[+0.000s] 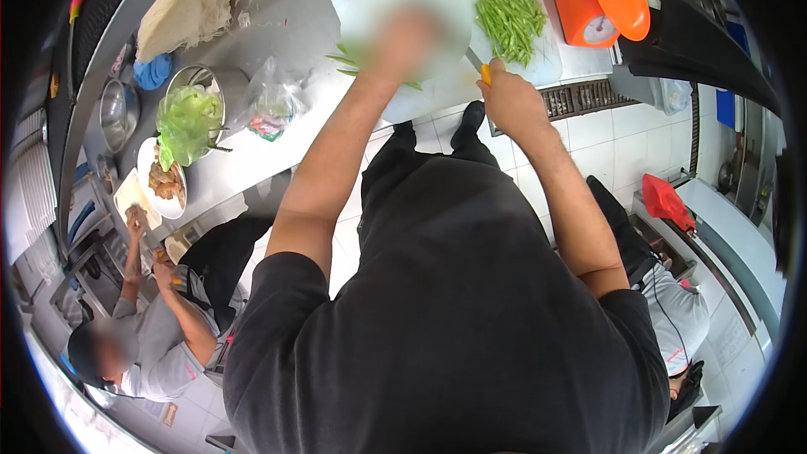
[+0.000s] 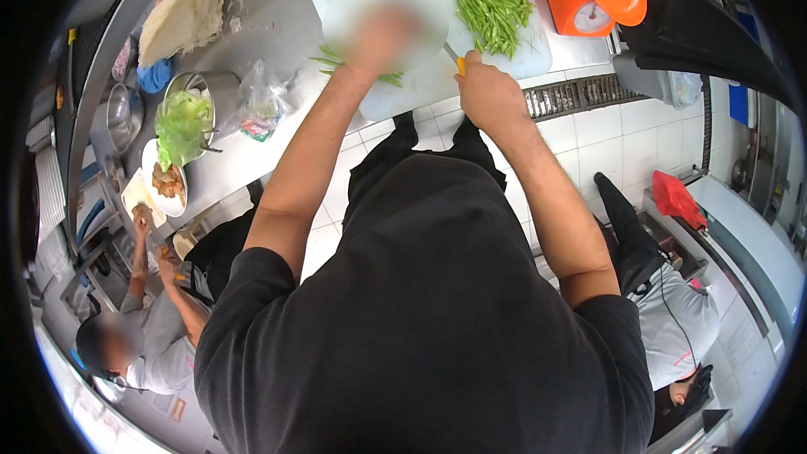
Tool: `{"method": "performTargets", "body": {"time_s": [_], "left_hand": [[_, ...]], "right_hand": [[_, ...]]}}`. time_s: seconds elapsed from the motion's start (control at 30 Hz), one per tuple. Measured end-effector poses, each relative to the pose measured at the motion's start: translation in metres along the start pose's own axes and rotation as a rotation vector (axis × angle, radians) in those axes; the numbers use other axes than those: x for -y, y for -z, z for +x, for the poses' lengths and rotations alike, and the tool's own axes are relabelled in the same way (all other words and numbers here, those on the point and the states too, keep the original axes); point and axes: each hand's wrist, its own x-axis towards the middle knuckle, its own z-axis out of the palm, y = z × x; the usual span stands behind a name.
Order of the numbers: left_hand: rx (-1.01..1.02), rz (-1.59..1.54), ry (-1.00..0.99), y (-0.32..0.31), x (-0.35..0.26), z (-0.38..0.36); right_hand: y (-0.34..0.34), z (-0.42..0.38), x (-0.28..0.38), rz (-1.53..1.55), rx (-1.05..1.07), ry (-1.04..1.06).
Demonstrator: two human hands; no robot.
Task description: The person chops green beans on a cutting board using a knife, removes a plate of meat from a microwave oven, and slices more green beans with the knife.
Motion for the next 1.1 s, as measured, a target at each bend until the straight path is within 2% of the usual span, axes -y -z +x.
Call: {"method": "performTargets", "body": {"time_s": [0.1,0.2,0.33,0.47,0.6,0.73,0.93,1.1], "left_hand": [[-0.031,-0.035,-0.007,-0.002,0.001,-0.001],[-0.029,-0.024,0.019,0.004,0.002,0.002],[0.031,-0.014,0.053,0.005,0.003,0.002],[-0.019,-0.036,0.037,0.002,0.004,0.000],[-0.071,0.001,0.024,0.001,0.008,-0.002],[-0.132,0.023,0.007,0.000,0.009,-0.004],[-0.076,0.014,-0.014,0.003,0.013,-0.001],[-0.053,-0.031,0.034,0.005,0.016,-0.002]], "right_hand": [[-0.027,0.021,0.002,0.054,-0.046,-0.011],[-0.014,0.023,0.006,-0.008,-0.048,0.056],[-0.005,0.014,0.008,-0.030,-0.020,0.022],[-0.027,0.032,0.005,-0.013,-0.055,0.033],[-0.007,0.023,0.012,-0.038,-0.059,0.095],[-0.023,0.031,0.011,-0.008,-0.055,0.049],[-0.008,0.034,0.016,0.000,-0.058,0.087],[-0.027,0.045,0.020,0.032,-0.061,0.054]]}}
